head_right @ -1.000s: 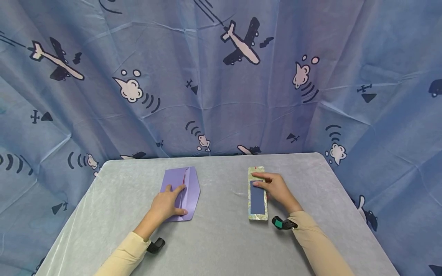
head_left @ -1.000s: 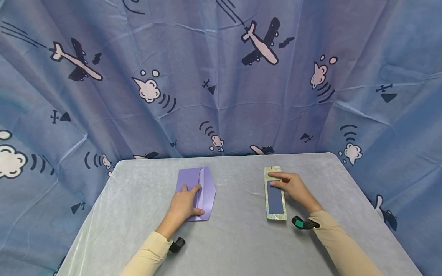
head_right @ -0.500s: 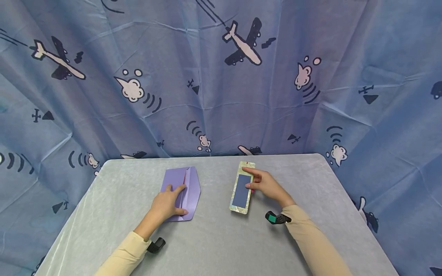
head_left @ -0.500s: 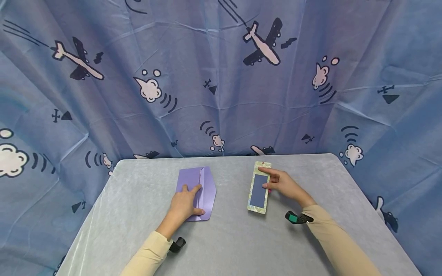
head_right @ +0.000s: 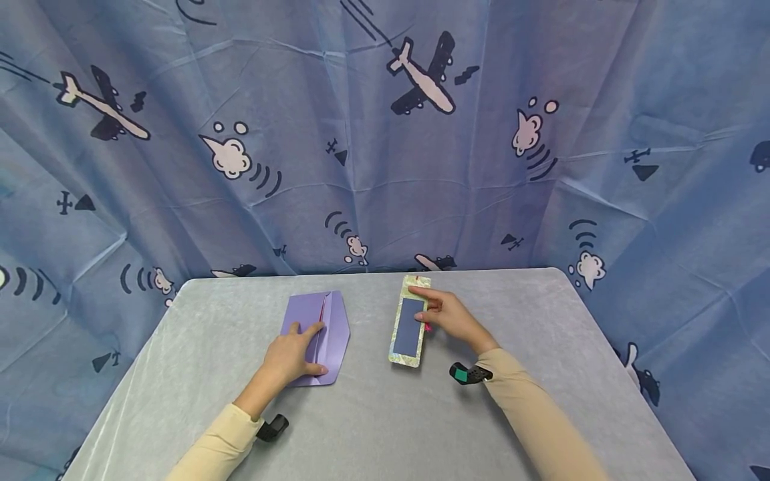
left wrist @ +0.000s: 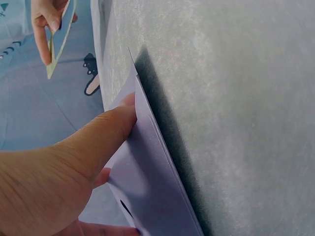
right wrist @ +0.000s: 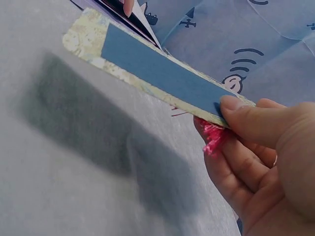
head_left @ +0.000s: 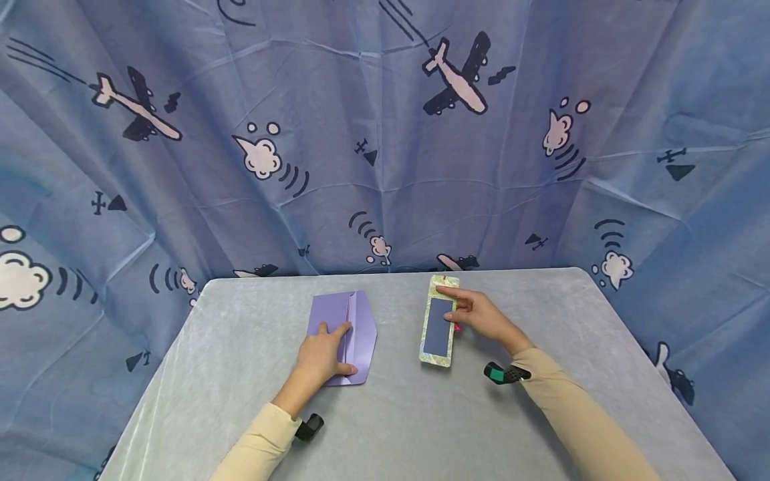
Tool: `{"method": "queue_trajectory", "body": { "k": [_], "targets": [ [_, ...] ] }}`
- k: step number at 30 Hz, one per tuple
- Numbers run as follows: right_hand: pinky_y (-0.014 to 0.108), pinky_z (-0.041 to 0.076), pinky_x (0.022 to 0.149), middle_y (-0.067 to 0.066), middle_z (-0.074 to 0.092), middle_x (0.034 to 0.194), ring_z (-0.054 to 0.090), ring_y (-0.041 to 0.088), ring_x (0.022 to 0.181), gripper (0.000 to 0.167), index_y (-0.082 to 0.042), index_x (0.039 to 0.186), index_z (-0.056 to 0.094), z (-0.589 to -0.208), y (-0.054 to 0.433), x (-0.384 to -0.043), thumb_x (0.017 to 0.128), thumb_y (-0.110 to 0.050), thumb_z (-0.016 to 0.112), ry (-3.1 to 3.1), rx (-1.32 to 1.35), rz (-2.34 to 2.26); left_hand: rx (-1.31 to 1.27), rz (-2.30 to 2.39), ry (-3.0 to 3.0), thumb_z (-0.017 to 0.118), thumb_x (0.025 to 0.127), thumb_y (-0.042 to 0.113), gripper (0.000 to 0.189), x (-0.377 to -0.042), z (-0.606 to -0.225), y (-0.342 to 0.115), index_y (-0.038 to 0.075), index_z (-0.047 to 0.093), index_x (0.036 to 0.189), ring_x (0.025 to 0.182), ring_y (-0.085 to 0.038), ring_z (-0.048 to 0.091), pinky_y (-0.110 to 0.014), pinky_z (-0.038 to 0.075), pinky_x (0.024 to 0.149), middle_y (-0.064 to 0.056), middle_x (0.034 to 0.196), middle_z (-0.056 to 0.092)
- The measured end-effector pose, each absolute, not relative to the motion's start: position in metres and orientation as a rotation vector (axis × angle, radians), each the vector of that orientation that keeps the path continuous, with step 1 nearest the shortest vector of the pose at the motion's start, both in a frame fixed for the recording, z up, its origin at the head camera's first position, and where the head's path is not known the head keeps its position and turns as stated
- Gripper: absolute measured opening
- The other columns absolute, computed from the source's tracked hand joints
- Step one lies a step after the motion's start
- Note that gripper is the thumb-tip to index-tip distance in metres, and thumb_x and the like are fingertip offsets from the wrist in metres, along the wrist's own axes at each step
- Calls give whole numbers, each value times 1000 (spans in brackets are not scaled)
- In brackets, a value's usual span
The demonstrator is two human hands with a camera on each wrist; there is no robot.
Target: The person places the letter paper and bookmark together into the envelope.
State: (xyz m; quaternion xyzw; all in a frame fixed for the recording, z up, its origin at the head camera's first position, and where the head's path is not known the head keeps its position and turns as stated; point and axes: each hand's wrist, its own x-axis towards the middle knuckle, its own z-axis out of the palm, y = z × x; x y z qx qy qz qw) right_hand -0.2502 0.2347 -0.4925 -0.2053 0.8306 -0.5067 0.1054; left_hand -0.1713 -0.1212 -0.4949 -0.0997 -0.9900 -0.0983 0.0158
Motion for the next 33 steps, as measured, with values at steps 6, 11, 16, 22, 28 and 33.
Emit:
{"method": "queue_trajectory", "body": {
  "k": [6, 11, 16, 22, 28, 33],
  "targets": [
    [24, 35, 55, 11, 59, 92, 38, 6, 56, 60, -22, 148, 47, -494, 224, -254, 93, -15, 68, 2439, -597, -1518, -315, -310, -3072, 93, 55, 48, 95, -171, -494, -121, 19, 57, 138, 73, -39, 64, -49, 54, 66, -31, 117, 59],
    [25, 33, 55, -2, 41, 61, 37, 7, 55, 57, -24, 146, 50, -495, 214, -257, 92, -17, 69, 2455, -583, -1499, -311, -297, -3082, 93, 56, 49, 95, -172, -494, -121, 20, 56, 138, 72, -38, 64, -48, 54, 66, -31, 116, 59],
    [24, 29, 53, -4, 41, 59, 34, 7, 53, 54, -24, 143, 54, -496, 203, -259, 92, -21, 70, 2462, -571, -1500, -312, -291, -3083, 93, 55, 50, 95, -172, -494, -120, 20, 56, 138, 70, -37, 63, -48, 54, 65, -29, 114, 59],
    [24, 24, 49, -5, 33, 56, 25, 6, 50, 51, -22, 141, 55, -498, 191, -260, 92, -22, 70, 2454, -617, -1536, -302, -295, -3096, 92, 55, 51, 96, -172, -493, -120, 21, 56, 139, 69, -36, 62, -47, 54, 63, -27, 113, 58],
    [25, 24, 49, -5, 37, 56, 26, 5, 50, 54, -19, 143, 53, -499, 178, -262, 92, -20, 70, 2436, -644, -1543, -295, -296, -3096, 93, 55, 50, 96, -173, -493, -120, 21, 56, 139, 70, -37, 63, -48, 54, 63, -29, 116, 58],
    [23, 25, 51, -5, 38, 57, 28, 5, 50, 55, -17, 144, 52, -500, 169, -264, 92, -17, 69, 2419, -640, -1542, -298, -308, -3102, 92, 56, 51, 96, -172, -493, -121, 20, 55, 140, 73, -38, 64, -48, 54, 64, -31, 118, 58]
  ]
}}
